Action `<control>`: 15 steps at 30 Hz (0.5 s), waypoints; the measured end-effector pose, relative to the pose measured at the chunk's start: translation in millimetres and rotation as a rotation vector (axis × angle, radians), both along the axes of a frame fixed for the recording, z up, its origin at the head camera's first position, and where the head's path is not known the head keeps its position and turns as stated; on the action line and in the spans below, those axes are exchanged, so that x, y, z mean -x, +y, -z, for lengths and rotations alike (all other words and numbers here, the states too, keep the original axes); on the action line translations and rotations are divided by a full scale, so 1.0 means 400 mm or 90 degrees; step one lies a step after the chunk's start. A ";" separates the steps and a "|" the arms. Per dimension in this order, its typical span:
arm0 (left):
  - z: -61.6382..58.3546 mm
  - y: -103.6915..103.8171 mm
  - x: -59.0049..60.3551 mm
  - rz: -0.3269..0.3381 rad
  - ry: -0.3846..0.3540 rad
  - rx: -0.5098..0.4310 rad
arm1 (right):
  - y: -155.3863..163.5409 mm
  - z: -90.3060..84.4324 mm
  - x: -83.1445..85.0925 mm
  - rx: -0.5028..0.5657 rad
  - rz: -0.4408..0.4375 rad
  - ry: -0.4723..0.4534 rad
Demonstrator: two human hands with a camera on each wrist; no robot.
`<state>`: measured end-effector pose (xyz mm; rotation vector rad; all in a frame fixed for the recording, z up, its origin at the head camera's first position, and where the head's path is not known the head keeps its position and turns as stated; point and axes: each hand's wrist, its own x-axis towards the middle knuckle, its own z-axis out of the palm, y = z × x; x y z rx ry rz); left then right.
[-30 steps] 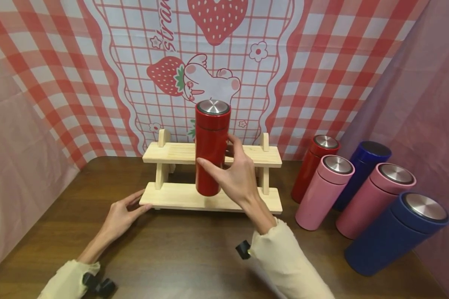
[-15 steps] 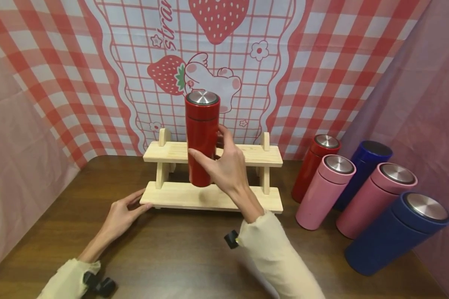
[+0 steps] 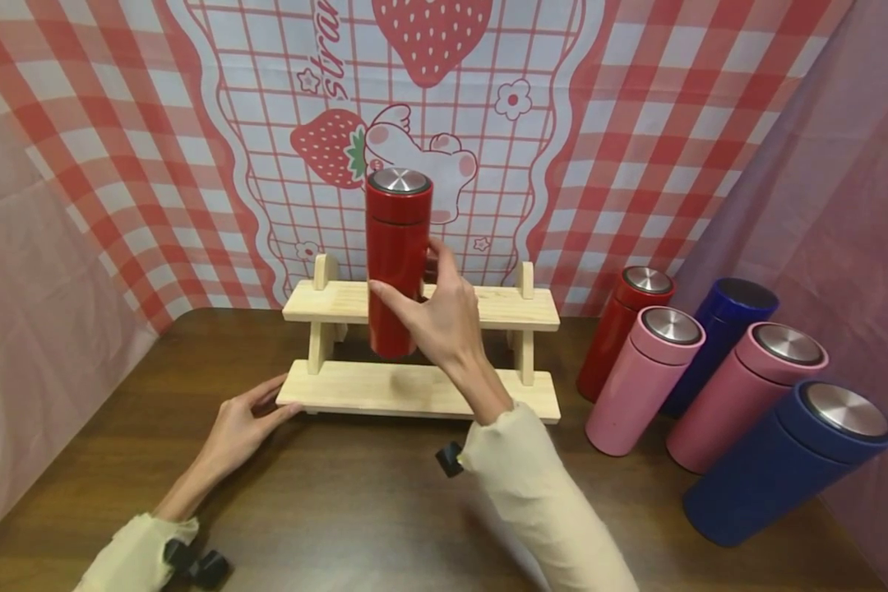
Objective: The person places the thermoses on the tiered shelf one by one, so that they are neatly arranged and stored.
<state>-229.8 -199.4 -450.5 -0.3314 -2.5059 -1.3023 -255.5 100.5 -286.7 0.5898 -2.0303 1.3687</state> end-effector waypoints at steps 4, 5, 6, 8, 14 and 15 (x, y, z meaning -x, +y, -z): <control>-0.001 -0.002 -0.002 -0.003 0.000 0.007 | -0.004 -0.001 0.006 -0.007 -0.002 -0.001; -0.002 -0.002 -0.002 -0.004 -0.002 0.007 | -0.005 -0.002 0.008 -0.010 -0.002 0.000; -0.002 -0.003 -0.001 -0.003 -0.004 0.007 | -0.006 -0.003 0.009 -0.012 -0.002 0.001; -0.003 -0.002 0.000 -0.003 -0.010 0.006 | -0.008 -0.007 0.012 -0.012 -0.008 0.001; -0.004 0.000 0.000 -0.006 -0.019 0.008 | -0.014 -0.015 0.025 -0.014 -0.027 -0.021; -0.005 0.001 -0.001 -0.006 -0.018 0.009 | -0.016 -0.016 0.028 -0.015 -0.026 -0.026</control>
